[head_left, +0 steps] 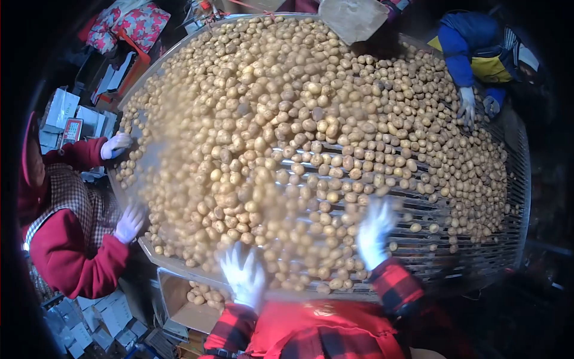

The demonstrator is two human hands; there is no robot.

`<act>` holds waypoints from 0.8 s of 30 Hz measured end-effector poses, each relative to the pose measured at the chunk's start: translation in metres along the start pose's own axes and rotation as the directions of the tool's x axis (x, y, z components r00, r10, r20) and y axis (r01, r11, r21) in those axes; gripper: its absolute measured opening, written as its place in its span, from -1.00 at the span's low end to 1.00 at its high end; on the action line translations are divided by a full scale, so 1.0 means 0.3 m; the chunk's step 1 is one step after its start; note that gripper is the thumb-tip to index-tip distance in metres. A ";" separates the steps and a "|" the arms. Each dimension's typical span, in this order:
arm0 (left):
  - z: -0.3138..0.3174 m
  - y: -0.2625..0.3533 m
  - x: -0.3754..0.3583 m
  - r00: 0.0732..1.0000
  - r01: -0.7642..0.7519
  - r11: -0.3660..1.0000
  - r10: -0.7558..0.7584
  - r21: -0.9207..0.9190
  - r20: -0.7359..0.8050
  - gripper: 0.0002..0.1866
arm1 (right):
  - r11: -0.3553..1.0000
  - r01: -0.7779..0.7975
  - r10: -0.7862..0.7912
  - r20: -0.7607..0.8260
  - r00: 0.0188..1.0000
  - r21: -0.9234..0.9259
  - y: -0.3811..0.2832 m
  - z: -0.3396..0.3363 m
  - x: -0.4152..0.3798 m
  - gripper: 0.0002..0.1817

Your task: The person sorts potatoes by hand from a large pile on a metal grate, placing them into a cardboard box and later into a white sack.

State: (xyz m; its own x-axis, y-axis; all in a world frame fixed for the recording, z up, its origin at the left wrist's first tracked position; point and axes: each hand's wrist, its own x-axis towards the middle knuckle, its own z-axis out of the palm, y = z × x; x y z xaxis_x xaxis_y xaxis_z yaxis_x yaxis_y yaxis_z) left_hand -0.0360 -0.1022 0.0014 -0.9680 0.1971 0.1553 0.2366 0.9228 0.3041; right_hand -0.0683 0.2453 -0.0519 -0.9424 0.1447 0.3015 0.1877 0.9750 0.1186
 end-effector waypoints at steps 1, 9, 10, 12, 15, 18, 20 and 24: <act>0.011 0.002 -0.001 0.999 -0.009 1.000 0.010 0.019 -0.038 -0.55 | 0.945 0.048 -0.052 0.001 0.999 0.323 -0.078 -0.074 0.052 -0.39; 0.006 0.011 0.012 0.992 0.104 0.994 -0.106 -0.027 -0.072 -0.45 | 0.980 0.153 -0.156 0.012 0.988 0.126 -0.312 0.035 0.856 -0.60; 0.003 0.011 0.018 0.989 0.124 0.992 -0.125 -0.018 -0.082 -0.45 | 0.993 0.121 -0.120 0.142 0.982 0.006 -0.346 0.054 0.914 -0.64; -0.008 0.017 0.020 0.991 0.116 0.993 -0.118 -0.039 -0.060 -0.46 | 0.966 0.255 -0.239 0.224 0.945 -0.044 -0.414 0.041 0.972 -0.71; -0.001 0.016 0.017 0.985 0.145 0.987 -0.150 -0.061 -0.087 -0.50 | 0.903 0.427 -0.397 0.288 0.872 -0.048 -0.393 0.029 0.967 -0.70; -0.009 0.021 0.020 0.979 0.171 0.982 -0.178 -0.082 -0.099 -0.53 | 0.843 0.536 -0.538 0.062 0.841 0.052 -0.276 0.126 0.859 -0.61; -0.009 0.026 0.016 0.976 0.182 0.979 -0.191 -0.094 -0.107 -0.54 | 0.876 0.473 -0.481 0.264 0.836 0.098 -0.257 0.042 0.768 -0.62; -0.001 0.010 0.010 0.963 0.105 0.993 -0.117 -0.059 -0.244 -0.66 | 0.891 0.446 -0.451 0.271 0.850 0.086 -0.296 0.052 0.746 -0.54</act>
State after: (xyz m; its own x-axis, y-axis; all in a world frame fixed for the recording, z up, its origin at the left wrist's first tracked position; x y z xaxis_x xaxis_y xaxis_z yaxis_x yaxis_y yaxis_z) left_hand -0.0383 -0.0989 0.0030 -0.9393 0.0012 0.3432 0.1378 0.9172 0.3737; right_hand -0.3002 0.1936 -0.0096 -0.9610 -0.2715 -0.0535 -0.2766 0.9479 0.1584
